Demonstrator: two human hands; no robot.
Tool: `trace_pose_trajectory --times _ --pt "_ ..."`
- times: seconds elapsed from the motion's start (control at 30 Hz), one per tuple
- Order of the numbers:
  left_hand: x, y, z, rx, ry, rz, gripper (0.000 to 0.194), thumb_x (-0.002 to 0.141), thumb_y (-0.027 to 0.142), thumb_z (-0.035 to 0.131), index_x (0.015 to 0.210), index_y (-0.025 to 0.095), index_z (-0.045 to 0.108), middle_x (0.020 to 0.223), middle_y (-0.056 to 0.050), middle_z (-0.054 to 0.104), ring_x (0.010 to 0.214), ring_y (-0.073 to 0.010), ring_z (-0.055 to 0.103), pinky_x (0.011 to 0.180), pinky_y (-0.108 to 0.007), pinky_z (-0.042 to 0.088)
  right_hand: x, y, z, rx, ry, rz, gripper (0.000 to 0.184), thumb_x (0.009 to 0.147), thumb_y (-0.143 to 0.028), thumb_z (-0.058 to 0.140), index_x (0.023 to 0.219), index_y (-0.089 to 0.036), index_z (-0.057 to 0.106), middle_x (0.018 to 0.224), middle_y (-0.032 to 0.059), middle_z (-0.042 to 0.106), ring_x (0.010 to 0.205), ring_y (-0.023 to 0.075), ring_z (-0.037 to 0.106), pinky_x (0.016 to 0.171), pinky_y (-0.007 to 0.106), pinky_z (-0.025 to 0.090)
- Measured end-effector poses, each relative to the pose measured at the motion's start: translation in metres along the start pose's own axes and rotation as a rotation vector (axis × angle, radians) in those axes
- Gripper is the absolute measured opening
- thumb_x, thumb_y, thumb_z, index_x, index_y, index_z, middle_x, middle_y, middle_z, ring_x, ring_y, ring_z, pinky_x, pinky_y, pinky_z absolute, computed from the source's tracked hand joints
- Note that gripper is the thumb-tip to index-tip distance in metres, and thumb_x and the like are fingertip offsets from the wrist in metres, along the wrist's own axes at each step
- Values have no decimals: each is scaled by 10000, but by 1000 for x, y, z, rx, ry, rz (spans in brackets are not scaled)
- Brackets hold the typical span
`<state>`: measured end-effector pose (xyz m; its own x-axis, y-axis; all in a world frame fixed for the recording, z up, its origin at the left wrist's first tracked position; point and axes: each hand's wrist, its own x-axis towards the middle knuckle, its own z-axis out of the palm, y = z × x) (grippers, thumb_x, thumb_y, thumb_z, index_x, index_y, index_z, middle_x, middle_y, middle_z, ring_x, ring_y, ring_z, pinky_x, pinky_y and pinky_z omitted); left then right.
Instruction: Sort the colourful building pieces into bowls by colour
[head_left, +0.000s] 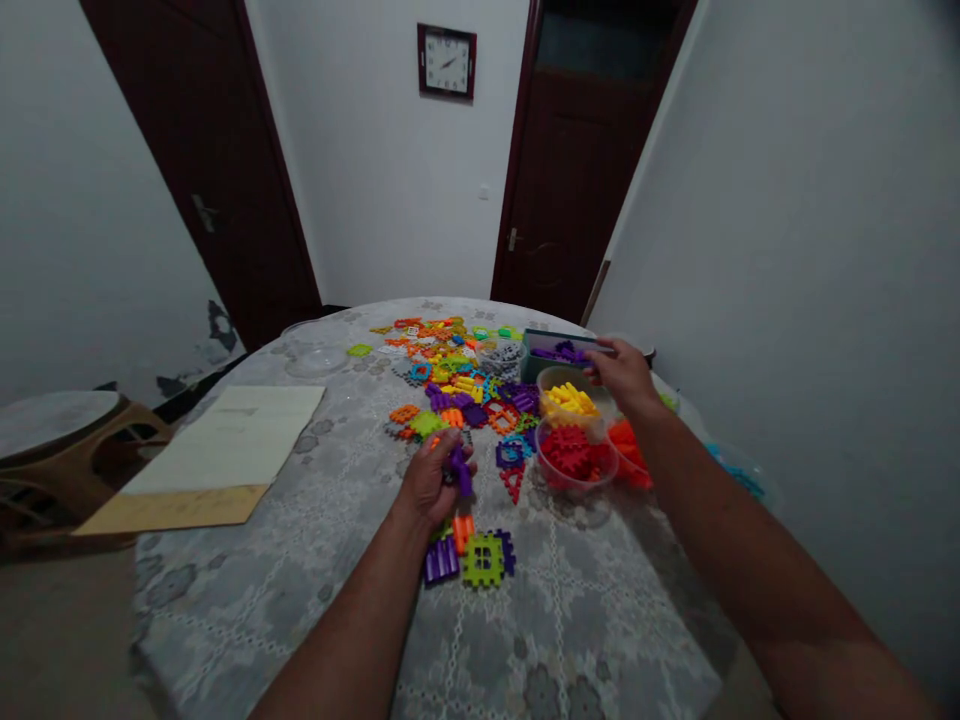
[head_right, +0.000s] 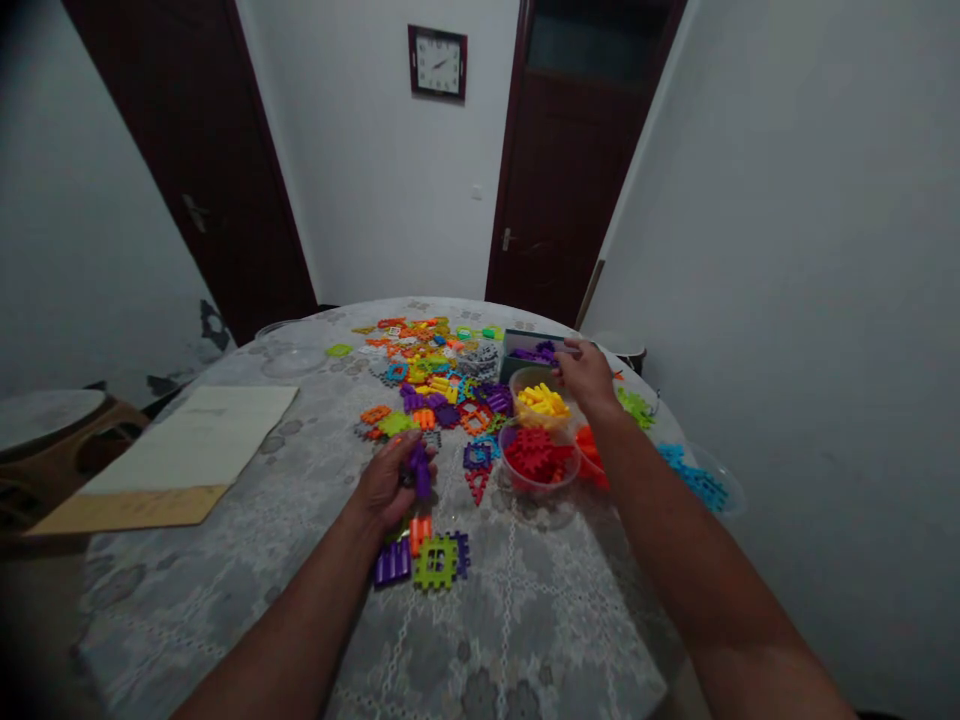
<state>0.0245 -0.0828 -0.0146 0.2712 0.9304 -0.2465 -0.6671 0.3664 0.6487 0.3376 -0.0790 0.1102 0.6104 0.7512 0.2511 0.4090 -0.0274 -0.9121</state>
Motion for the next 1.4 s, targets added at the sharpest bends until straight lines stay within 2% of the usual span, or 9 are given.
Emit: trace_pose_trajectory --times 0.13,0.23,0.33,0.5,0.8,1.0,1.13,1.27,1.4 --pt "2 -2 -3 -15 5 -29 428 684 254 952 951 186 624 786 24 658 670 -137 686 515 -223 539 -69 4 13 -49 -185 -174 297 930 -295 632 1184 -165 715 976 76 776 737 174 718 636 275 573" --pt "4 -4 -5 -18 -19 -22 432 693 271 950 970 190 629 784 30 650 669 -127 679 521 -209 527 -144 5 28 -231 -478 -442 243 984 -307 604 1170 -222 737 1064 69 773 916 204 720 838 346 576" --pt "5 -4 -6 -10 -24 -6 436 695 288 952 974 193 631 800 28 654 681 -127 682 539 -214 535 -203 10 45 -375 -752 -566 296 995 -264 611 1278 -231 691 1196 98 728 973 219 706 884 373 560" --pt "3 -1 -3 -26 -25 -7 416 697 296 951 937 192 628 795 27 652 672 -123 674 523 -197 505 -236 22 67 -490 -897 -593 367 957 -248 681 1321 -226 644 1243 119 671 1107 261 671 962 391 535" --pt "-4 10 3 -161 36 -136 267 822 370 795 906 155 660 739 -33 660 661 -169 684 489 -217 462 -226 32 71 -310 -767 -483 138 995 -195 601 1090 -202 700 1025 69 697 977 218 661 895 360 506" --pt "-7 11 -1 -162 -38 -153 299 701 225 685 985 134 687 776 -73 673 681 -199 689 505 -246 485 -204 2 37 -343 -900 -409 189 1033 -331 592 1093 -225 736 945 45 754 841 194 676 757 315 479" --pt "-8 9 0 -83 -50 -156 379 643 141 709 1021 149 683 805 -59 678 699 -199 700 504 -240 483 -153 -13 12 -385 -928 -391 205 1001 -388 626 1022 -237 764 872 25 742 763 177 654 661 278 456" --pt "-10 9 2 -36 -80 -160 372 703 191 809 1053 167 684 882 -55 696 761 -207 731 541 -250 519 -73 -12 2 -392 -632 -290 211 920 -390 681 906 -200 772 741 16 684 638 153 594 568 251 435" --pt "-12 7 3 40 -133 -128 453 667 138 877 1067 196 672 940 -39 699 823 -190 738 587 -233 537 -10 -8 0 -294 -147 -75 413 917 -313 637 1271 -118 717 867 69 738 578 144 598 543 263 474"
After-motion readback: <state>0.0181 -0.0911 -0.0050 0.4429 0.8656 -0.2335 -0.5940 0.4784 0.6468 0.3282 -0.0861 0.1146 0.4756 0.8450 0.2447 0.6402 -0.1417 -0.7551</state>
